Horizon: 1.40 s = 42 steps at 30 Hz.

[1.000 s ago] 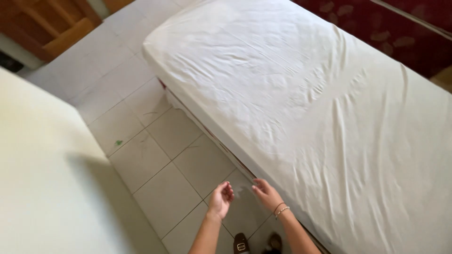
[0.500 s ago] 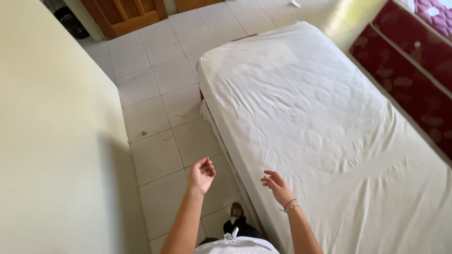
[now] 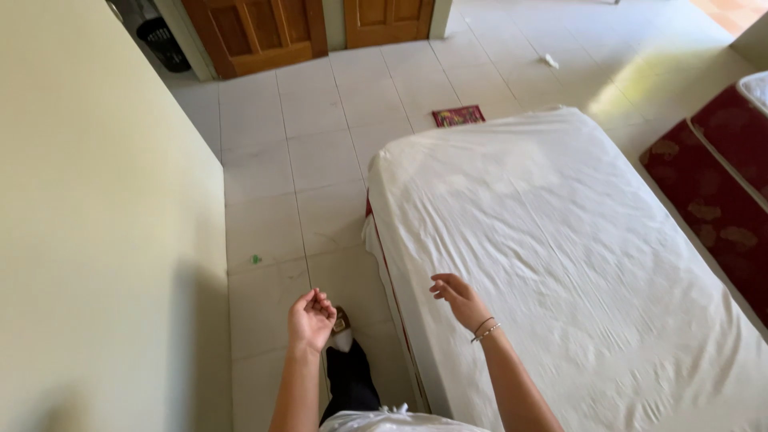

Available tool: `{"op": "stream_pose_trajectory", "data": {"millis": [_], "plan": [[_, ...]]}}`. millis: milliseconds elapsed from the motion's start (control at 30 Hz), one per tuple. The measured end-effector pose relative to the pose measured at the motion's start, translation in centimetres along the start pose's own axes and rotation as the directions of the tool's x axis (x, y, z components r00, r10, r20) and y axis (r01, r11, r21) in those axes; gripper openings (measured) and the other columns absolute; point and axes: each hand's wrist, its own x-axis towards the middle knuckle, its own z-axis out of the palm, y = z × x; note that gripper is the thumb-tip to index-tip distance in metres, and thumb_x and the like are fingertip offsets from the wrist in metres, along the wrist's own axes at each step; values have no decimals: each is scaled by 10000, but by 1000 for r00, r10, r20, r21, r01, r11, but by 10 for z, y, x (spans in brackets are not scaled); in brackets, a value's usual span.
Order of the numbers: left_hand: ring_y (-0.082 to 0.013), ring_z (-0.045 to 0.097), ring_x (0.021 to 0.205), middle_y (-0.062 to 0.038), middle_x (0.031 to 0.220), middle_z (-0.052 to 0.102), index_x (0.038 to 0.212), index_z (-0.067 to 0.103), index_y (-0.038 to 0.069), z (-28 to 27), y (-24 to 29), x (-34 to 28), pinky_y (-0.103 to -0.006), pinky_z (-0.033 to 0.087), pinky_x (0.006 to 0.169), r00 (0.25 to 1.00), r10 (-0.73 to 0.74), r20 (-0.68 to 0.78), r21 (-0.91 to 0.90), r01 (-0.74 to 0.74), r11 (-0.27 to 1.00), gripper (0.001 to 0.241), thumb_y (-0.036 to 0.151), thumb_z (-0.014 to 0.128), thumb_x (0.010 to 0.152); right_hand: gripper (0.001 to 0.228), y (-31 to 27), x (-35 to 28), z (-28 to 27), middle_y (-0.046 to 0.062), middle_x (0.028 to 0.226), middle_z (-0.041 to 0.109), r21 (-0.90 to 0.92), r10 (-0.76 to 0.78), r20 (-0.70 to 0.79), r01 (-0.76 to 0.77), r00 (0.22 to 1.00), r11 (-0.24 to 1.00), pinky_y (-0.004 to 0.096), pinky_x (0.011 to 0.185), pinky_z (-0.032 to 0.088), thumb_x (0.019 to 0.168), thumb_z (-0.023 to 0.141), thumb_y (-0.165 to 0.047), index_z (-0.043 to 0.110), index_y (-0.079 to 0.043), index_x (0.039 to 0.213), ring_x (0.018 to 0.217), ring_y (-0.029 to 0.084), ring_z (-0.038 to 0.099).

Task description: The person spreads a white fitted sheet over a red patterned mattress, smoothing it out and tucking the edges under the mattress. The person then walks to a balcony area and looks over the railing.

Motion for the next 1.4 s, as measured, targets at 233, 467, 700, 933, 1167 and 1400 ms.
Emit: {"op": "stream_pose_trajectory", "data": {"millis": [233, 467, 700, 933, 1167, 1400], "plan": [[-136, 546, 725, -3, 818, 605, 891, 614, 120, 73, 133, 140, -314, 467, 698, 998, 61, -30, -10, -62, 998, 93, 195, 590, 940, 368, -41, 198, 67, 54, 1078, 751, -156, -89, 96, 103, 991, 982, 340, 920, 579, 1010, 531, -294, 661, -68, 1270, 1006, 169, 708], [-130, 537, 752, -2, 838, 595, 912, 612, 107, 172, 238, 241, -308, 454, 717, 990, 136, 45, 60, -138, 989, 82, 182, 599, 945, 328, -156, 332, 111, 67, 1064, 753, -439, -8, 120, 61, 993, 896, 337, 893, 554, 1010, 599, -291, 658, -79, 1253, 979, 169, 702], [-142, 544, 758, -10, 854, 601, 909, 612, 102, 253, 304, 351, -316, 463, 732, 988, 96, 124, 53, -103, 993, 71, 169, 621, 932, 298, -127, 485, 102, 80, 989, 748, -53, -186, 51, 189, 981, 981, 303, 873, 574, 981, 557, -176, 680, -15, 1200, 937, 155, 700], [-145, 551, 768, -9, 855, 595, 924, 620, 105, 334, 361, 523, -319, 458, 727, 984, 102, 147, 68, -113, 991, 80, 180, 613, 952, 247, -158, 662, 72, 66, 922, 758, -64, -116, -75, 112, 990, 992, 295, 830, 566, 1006, 595, -170, 704, 3, 1144, 875, 140, 694], [-148, 527, 771, -21, 861, 590, 917, 604, 87, 467, 381, 615, -318, 455, 731, 992, 67, 103, 209, -87, 974, 88, 168, 601, 950, 230, -259, 792, 46, 42, 971, 762, -151, -118, -117, 100, 986, 983, 299, 816, 573, 977, 640, -196, 686, -52, 1151, 899, 131, 712], [-147, 532, 760, -12, 851, 595, 909, 607, 94, 543, 382, 771, -323, 459, 729, 987, -124, 99, 261, 95, 961, 80, 170, 601, 936, 220, -289, 896, -5, 42, 993, 762, -157, -190, -291, 149, 938, 976, 294, 806, 580, 935, 716, -176, 708, -59, 1122, 888, 143, 714]]}}
